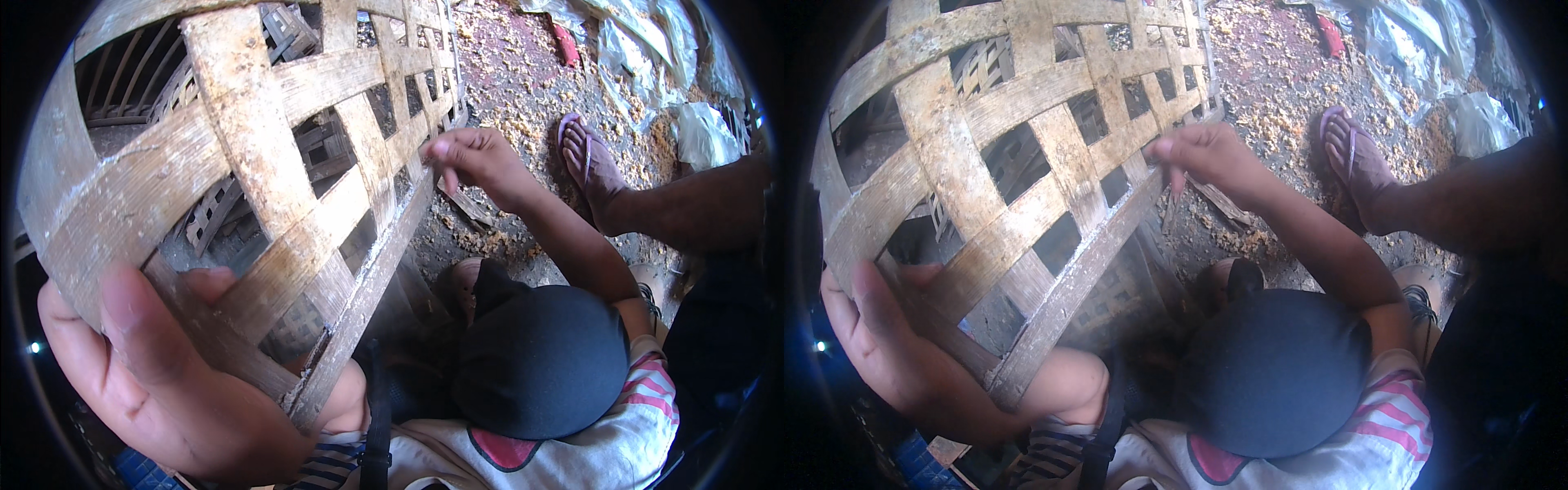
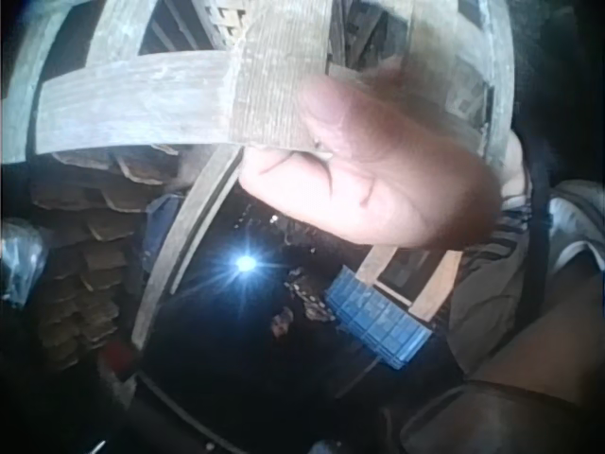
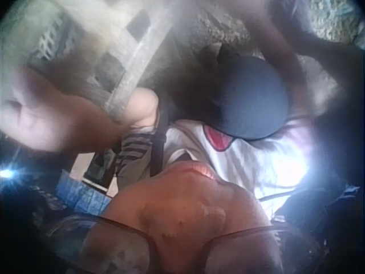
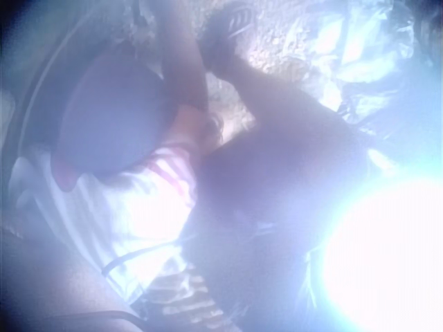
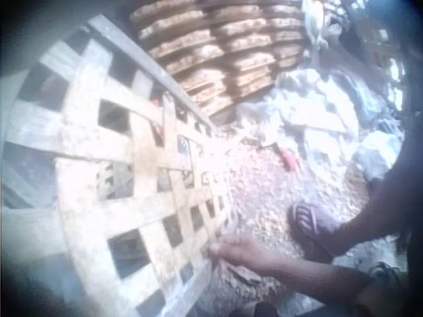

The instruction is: The person assembles a wooden lattice tray by hand, inserting slats into the frame and securing them. They then place a plastic sheet inside the tray and adjust it. The process is repeated with another tray.

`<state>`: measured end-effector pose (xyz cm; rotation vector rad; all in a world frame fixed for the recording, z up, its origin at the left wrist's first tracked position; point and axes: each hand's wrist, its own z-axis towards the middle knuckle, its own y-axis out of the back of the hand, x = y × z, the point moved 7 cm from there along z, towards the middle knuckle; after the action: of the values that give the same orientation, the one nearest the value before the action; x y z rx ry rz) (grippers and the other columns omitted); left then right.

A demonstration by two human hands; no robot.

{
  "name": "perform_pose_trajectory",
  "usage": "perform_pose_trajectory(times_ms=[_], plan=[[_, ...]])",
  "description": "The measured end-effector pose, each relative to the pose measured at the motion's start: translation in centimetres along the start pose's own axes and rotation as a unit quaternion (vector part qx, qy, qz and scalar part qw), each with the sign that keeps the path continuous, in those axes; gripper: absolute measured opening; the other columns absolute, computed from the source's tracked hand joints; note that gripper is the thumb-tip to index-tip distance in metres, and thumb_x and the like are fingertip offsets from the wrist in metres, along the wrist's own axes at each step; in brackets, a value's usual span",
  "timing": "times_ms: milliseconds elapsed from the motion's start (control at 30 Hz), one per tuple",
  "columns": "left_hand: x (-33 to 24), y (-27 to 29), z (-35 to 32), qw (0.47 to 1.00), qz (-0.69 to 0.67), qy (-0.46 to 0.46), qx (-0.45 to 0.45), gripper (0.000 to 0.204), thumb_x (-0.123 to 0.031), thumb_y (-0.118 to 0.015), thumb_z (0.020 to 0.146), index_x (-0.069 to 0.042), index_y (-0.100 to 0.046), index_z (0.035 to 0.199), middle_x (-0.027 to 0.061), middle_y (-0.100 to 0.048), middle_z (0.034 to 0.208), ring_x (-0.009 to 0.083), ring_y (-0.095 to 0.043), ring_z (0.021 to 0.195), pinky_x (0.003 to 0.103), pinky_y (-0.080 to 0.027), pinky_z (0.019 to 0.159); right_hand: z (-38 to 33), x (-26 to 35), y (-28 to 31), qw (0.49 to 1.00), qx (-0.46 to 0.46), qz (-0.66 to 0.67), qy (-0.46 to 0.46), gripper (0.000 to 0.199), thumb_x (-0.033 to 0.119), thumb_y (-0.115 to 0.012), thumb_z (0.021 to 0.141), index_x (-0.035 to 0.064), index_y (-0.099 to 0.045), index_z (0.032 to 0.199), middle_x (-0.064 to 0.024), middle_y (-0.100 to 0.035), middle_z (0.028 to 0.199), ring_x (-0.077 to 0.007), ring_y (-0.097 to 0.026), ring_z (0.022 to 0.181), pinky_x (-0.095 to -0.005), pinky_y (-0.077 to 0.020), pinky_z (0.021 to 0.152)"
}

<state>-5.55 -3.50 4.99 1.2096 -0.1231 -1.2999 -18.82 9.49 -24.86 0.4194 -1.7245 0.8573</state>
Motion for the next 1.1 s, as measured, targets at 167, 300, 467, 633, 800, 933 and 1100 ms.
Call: perform_pose_trajectory(times_ms=[167,300,467,633,800,933,1100], plan=[[0.4,-0.6,0.3,0.996,-0.089,0.001,-0.017,0.042,-0.042,-0.053,0.101,-0.003,-0.054,0.117,0.0057,-0.062,0.08,0.0132,-0.062,0.079,0.026,-0.048,0.078,0.5,1.1,0.9,0.994,0.006,-0.106,0.03,0.027,0.023,-0.063,0.099,-0.0014,-0.072,0.106,-0.0063,-0.072,0.082,-0.0093,-0.064,0.066,-0.0262,-0.052,0.064],[0.6,-0.6,0.2,0.994,-0.111,-0.011,-0.011,0.042,-0.041,-0.055,0.101,-0.003,-0.053,0.117,0.0061,-0.063,0.079,0.0133,-0.063,0.078,0.025,-0.048,0.077,0.5,1.3,0.2,0.988,0.049,-0.143,0.021,0.024,0.022,-0.07,0.094,0.0,-0.073,0.102,-0.006,-0.073,0.081,-0.011,-0.067,0.069,-0.0274,-0.0523,0.067],[0.6,-0.7,-0.4,0.995,-0.095,0.006,-0.011,0.047,-0.042,-0.055,0.101,-0.001,-0.051,0.123,0.0056,-0.063,0.076,0.0122,-0.064,0.076,0.023,-0.049,0.076,0.7,1.6,-0.8,0.99,0.109,-0.091,0.009,0.018,0.02,-0.073,0.091,0.0019,-0.072,0.09,-0.0031,-0.072,0.075,-0.0098,-0.066,0.069,-0.0258,-0.0501,0.071],[-0.4,0.0,-0.9,0.999,-0.016,0.007,-0.027,0.054,-0.044,-0.055,0.1,0.0,-0.049,0.13,0.0037,-0.063,0.073,0.0106,-0.064,0.074,0.022,-0.05,0.074,0.8,1.0,-0.9,0.992,0.126,-0.015,-0.022,0.014,0.016,-0.073,0.091,0.0028,-0.07,0.087,-0.0026,-0.07,0.072,-0.0085,-0.065,0.069,-0.0257,-0.0496,0.072],[-0.4,-0.1,-1.5,0.999,-0.017,0.022,-0.033,0.055,-0.044,-0.055,0.1,0.001,-0.05,0.13,0.0037,-0.063,0.073,0.0101,-0.064,0.073,0.022,-0.05,0.073,0.9,1.2,-0.3,0.992,0.12,-0.039,-0.025,0.014,0.016,-0.072,0.091,0.0025,-0.07,0.088,-0.0021,-0.07,0.073,-0.008,-0.065,0.069,-0.0258,-0.0502,0.072],[0.1,-0.3,-1.0,0.997,-0.074,0.02,-0.027,0.048,-0.043,-0.056,0.1,0.0,-0.054,0.121,0.0055,-0.064,0.078,0.0104,-0.064,0.074,0.022,-0.05,0.074,0.8,0.9,-0.6,0.995,0.082,-0.047,0.01,0.013,0.014,-0.071,0.092,0.0015,-0.069,0.09,-0.0027,-0.07,0.076,-0.009,-0.065,0.07,-0.0261,-0.0502,0.071],[0.5,-0.7,-0.2,0.992,-0.126,-0.007,-0.009,0.041,-0.042,-0.056,0.1,-0.003,-0.055,0.111,0.007,-0.063,0.082,0.0116,-0.063,0.075,0.023,-0.05,0.074,0.8,0.0,2.0,0.979,-0.055,-0.191,0.048,0.031,0.03,-0.053,0.102,0.0024,-0.067,0.097,-0.0076,-0.067,0.076,-0.0153,-0.064,0.072,-0.0307,-0.0503,0.07]])
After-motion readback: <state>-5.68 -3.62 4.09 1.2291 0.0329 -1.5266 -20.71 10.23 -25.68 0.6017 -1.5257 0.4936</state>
